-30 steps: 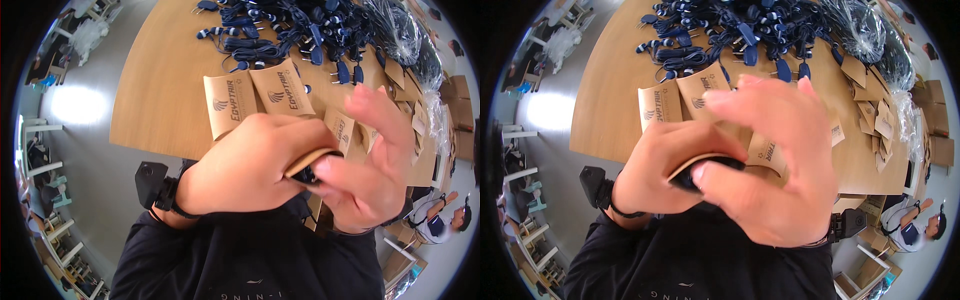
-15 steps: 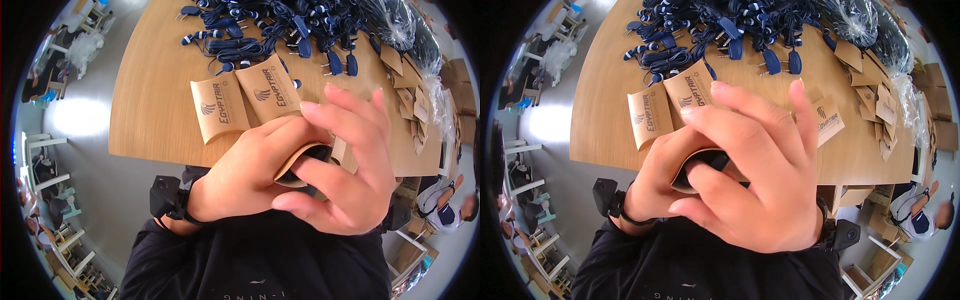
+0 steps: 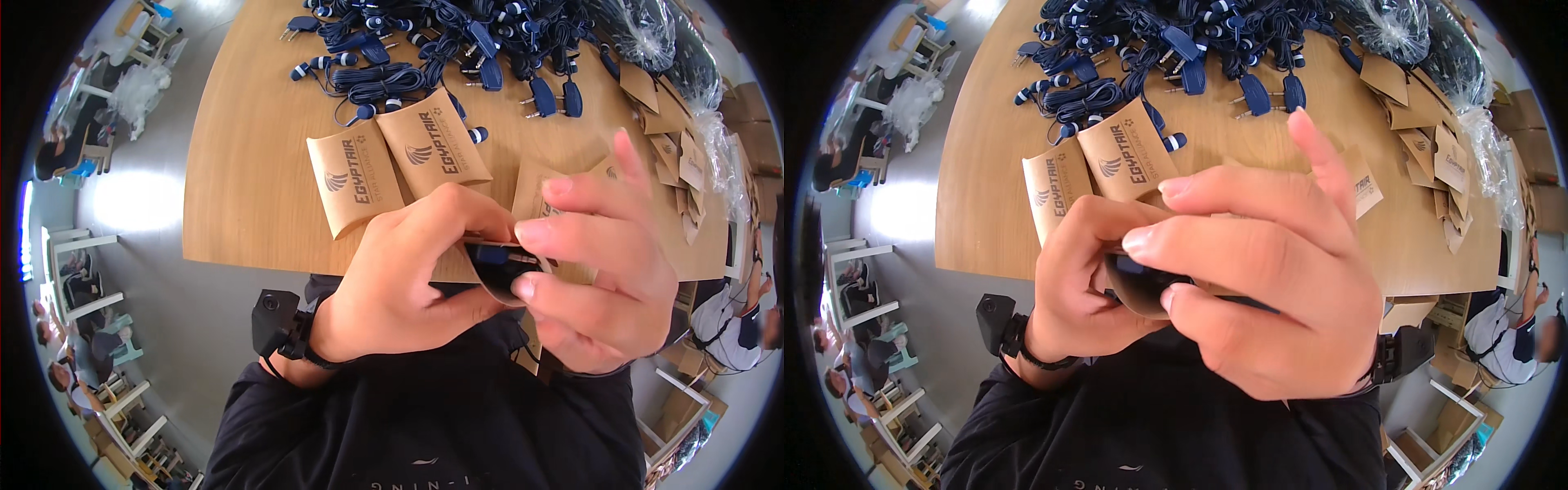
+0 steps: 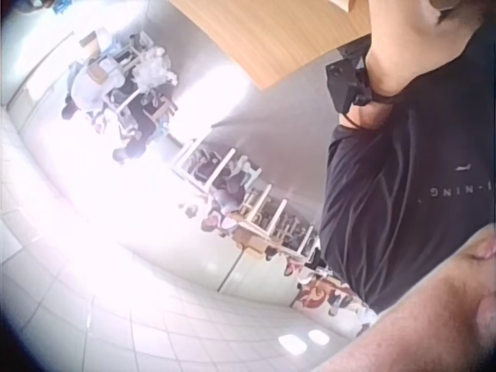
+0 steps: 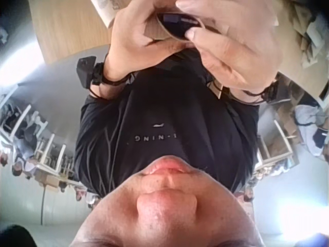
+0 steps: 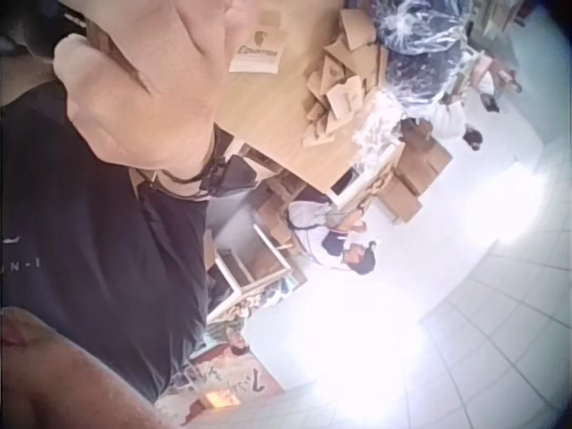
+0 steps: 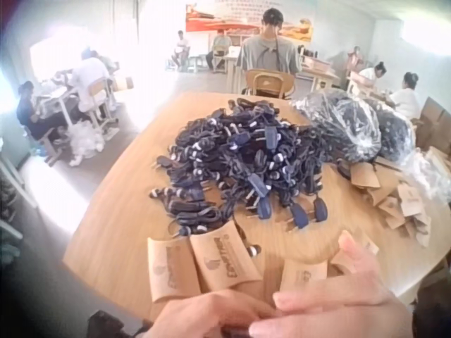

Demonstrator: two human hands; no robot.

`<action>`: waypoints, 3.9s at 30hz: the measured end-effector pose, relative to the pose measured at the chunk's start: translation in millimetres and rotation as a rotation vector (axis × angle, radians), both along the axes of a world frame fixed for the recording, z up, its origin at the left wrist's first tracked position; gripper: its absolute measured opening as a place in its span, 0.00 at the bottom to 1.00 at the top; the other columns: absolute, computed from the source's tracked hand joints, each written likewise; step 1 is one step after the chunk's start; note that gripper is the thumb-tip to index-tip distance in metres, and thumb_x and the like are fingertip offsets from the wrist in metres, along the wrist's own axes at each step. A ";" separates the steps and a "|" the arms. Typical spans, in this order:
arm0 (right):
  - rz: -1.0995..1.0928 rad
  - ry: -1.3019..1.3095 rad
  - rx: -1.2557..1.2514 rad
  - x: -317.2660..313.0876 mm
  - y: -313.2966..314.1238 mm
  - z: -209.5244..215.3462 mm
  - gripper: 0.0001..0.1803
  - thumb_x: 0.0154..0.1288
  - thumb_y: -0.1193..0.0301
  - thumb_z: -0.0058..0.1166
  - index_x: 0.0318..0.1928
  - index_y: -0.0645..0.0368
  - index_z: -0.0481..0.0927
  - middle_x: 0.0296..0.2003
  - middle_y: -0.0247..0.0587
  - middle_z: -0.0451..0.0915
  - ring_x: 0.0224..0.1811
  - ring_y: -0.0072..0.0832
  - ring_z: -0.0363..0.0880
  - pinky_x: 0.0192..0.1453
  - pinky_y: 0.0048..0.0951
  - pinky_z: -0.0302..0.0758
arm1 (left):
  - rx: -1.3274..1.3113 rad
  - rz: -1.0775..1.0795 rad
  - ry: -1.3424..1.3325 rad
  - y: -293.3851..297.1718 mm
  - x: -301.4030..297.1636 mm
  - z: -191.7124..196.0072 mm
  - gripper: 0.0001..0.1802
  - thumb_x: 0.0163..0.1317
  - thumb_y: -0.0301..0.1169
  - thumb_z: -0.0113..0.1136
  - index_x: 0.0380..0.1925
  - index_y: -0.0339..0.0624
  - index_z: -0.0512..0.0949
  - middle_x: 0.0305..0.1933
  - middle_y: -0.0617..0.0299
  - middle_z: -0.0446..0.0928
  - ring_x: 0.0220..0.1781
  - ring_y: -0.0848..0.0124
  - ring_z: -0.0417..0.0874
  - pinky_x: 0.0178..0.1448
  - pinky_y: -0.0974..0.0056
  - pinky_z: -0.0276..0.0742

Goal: Packing blue headphones into branded EgyptAir amenity kit boxes.

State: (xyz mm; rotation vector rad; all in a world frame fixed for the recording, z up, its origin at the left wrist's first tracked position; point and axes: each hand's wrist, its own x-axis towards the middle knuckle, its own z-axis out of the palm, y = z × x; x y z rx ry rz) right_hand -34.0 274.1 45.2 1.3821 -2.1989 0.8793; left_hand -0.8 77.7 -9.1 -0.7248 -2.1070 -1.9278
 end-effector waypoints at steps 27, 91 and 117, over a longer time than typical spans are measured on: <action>-0.152 0.035 -0.008 1.0 4.8 -4.9 0.09 0.61 0.61 0.63 0.33 0.51 0.80 0.44 0.45 0.82 0.52 0.49 0.80 0.65 0.59 0.67 | -0.077 -0.029 0.035 -1.8 -8.0 6.3 0.20 0.59 0.33 0.68 0.44 0.29 0.76 0.42 0.48 0.83 0.44 0.61 0.86 0.48 0.63 0.80; -0.125 -0.303 -0.105 4.3 -8.8 -4.7 0.14 0.50 0.78 0.69 0.38 0.57 0.81 0.34 0.41 0.84 0.41 0.36 0.83 0.65 0.52 0.66 | 0.016 0.098 0.017 2.7 7.8 3.9 0.12 0.66 0.20 0.55 0.48 0.30 0.67 0.50 0.43 0.78 0.52 0.61 0.81 0.57 0.62 0.76; -0.256 -0.545 -0.270 9.3 -19.4 -3.4 0.11 0.59 0.81 0.57 0.44 0.66 0.77 0.35 0.39 0.79 0.39 0.26 0.81 0.68 0.45 0.68 | -0.170 0.308 0.368 6.1 1.6 -3.5 0.23 0.48 0.11 0.68 0.46 0.34 0.75 0.43 0.44 0.82 0.44 0.57 0.87 0.47 0.64 0.81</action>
